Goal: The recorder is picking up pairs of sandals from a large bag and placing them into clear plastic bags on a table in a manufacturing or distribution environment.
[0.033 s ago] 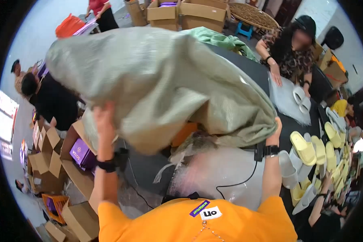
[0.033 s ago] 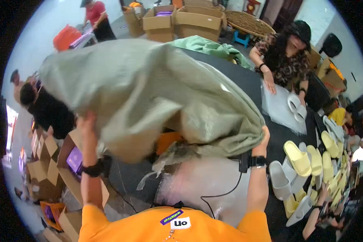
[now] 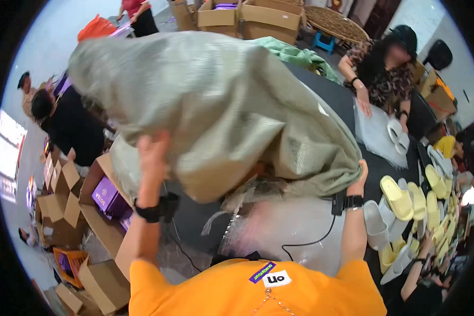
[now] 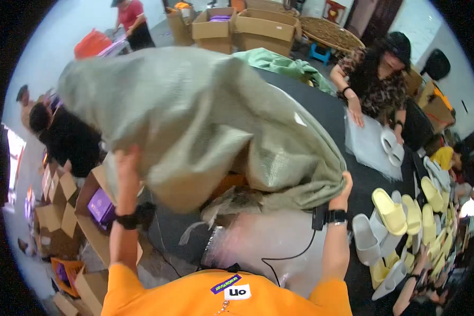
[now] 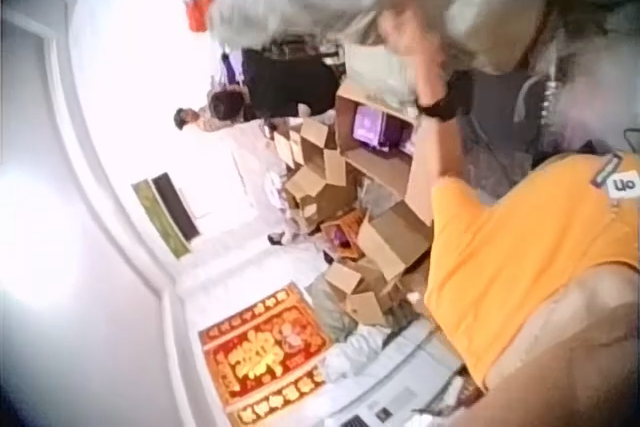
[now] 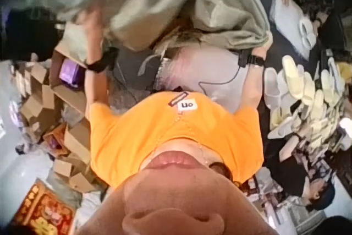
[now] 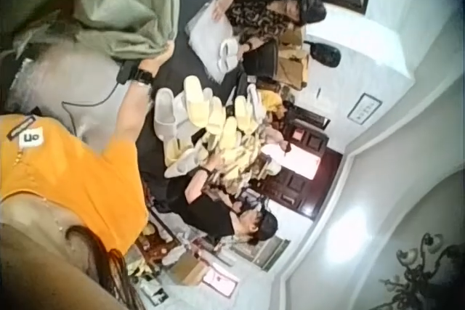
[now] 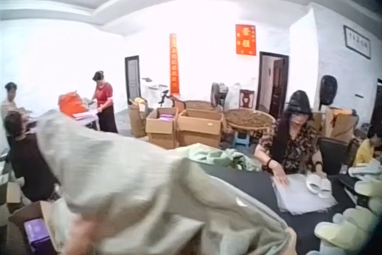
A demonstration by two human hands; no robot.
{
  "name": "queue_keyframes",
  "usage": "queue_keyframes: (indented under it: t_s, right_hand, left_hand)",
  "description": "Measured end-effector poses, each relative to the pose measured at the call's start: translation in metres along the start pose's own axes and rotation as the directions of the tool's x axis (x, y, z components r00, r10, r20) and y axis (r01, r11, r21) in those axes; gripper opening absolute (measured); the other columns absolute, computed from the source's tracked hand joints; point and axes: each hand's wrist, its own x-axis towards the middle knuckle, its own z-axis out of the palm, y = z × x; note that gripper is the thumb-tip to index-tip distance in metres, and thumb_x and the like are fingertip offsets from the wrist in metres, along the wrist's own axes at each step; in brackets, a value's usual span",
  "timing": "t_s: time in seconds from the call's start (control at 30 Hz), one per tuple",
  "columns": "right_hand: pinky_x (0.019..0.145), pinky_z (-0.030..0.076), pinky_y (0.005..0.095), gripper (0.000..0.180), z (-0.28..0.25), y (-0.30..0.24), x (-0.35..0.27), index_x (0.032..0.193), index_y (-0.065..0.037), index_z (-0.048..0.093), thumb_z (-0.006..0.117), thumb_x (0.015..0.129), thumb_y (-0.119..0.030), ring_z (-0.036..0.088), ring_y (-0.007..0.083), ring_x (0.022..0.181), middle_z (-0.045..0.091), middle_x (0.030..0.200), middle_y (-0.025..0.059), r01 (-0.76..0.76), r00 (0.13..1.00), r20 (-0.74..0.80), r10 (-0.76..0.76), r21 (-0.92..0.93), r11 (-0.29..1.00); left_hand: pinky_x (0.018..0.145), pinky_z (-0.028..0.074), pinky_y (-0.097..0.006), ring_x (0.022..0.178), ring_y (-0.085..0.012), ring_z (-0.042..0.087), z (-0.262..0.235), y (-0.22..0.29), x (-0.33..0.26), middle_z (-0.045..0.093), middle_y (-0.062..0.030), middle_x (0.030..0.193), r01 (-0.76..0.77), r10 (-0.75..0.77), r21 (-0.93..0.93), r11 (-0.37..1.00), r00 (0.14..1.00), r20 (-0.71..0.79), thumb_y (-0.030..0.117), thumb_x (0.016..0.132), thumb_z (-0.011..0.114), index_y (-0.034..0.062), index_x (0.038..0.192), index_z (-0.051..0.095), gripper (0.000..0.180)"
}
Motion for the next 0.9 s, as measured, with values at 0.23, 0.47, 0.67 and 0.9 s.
queue_keyframes:
  t_s: [0.23, 0.47, 0.67, 0.9]
  right_hand:
    - [0.097, 0.035, 0.0408, 0.062, 0.031, 0.051, -0.039, 0.128, -0.005, 0.041, 0.042, 0.086, -0.051, 0.044, 0.0292, 0.112, 0.045, 0.127, 0.0133, -0.373, 0.914, 0.179, 0.363, 0.024, 0.928]
    - [0.095, 0.037, 0.0418, 0.054, 0.05, 0.085, -0.018, 0.124, -0.006, 0.045, 0.048, 0.086, -0.044, 0.046, 0.0275, 0.111, 0.047, 0.126, 0.0103, -0.565, 0.824, -0.08, 0.56, -0.174, 0.807]
    - [0.093, 0.039, 0.0407, 0.051, 0.033, 0.1, 0.003, 0.122, -0.003, 0.045, 0.053, 0.085, -0.038, 0.046, 0.0268, 0.111, 0.049, 0.123, 0.0119, -0.603, 0.791, -0.209, 0.575, -0.425, 0.675]
    - [0.084, 0.045, 0.036, 0.038, 0.069, 0.033, -0.003, 0.112, 0.0, 0.052, 0.059, 0.08, -0.019, 0.056, 0.023, 0.095, 0.058, 0.106, 0.01, -0.411, 0.835, 0.08, 0.544, -0.566, 0.715]
  left_hand:
    - [0.068, 0.039, -0.022, 0.08, -0.0039, 0.048, 0.11, 0.032, -0.025, 0.057, 0.0053, 0.086, 0.262, -0.07, -0.207, 0.943, 0.761, 0.645, 0.023, 0.088, 0.054, 0.0012, 0.092, 0.06, 0.023]
    - [0.076, 0.038, -0.025, 0.084, -0.0086, 0.046, 0.135, 0.026, -0.068, 0.055, 0.0012, 0.091, 0.294, -0.077, -0.06, 0.954, 0.434, 0.898, 0.034, 0.085, 0.056, -0.0002, 0.099, 0.057, 0.037]
    - [0.064, 0.04, -0.021, 0.072, -0.0051, 0.05, 0.141, 0.0, -0.04, 0.059, 0.0034, 0.08, 0.526, -0.168, -0.13, 0.84, 0.482, 0.86, 0.033, 0.083, 0.059, 0.0041, 0.087, 0.063, 0.03]
    - [0.08, 0.045, -0.026, 0.09, -0.0124, 0.056, 0.144, 0.006, 0.005, 0.06, -0.0042, 0.101, 0.317, -0.133, -0.118, 0.941, 0.667, 0.733, 0.028, 0.086, 0.055, 0.0029, 0.105, 0.059, 0.032]
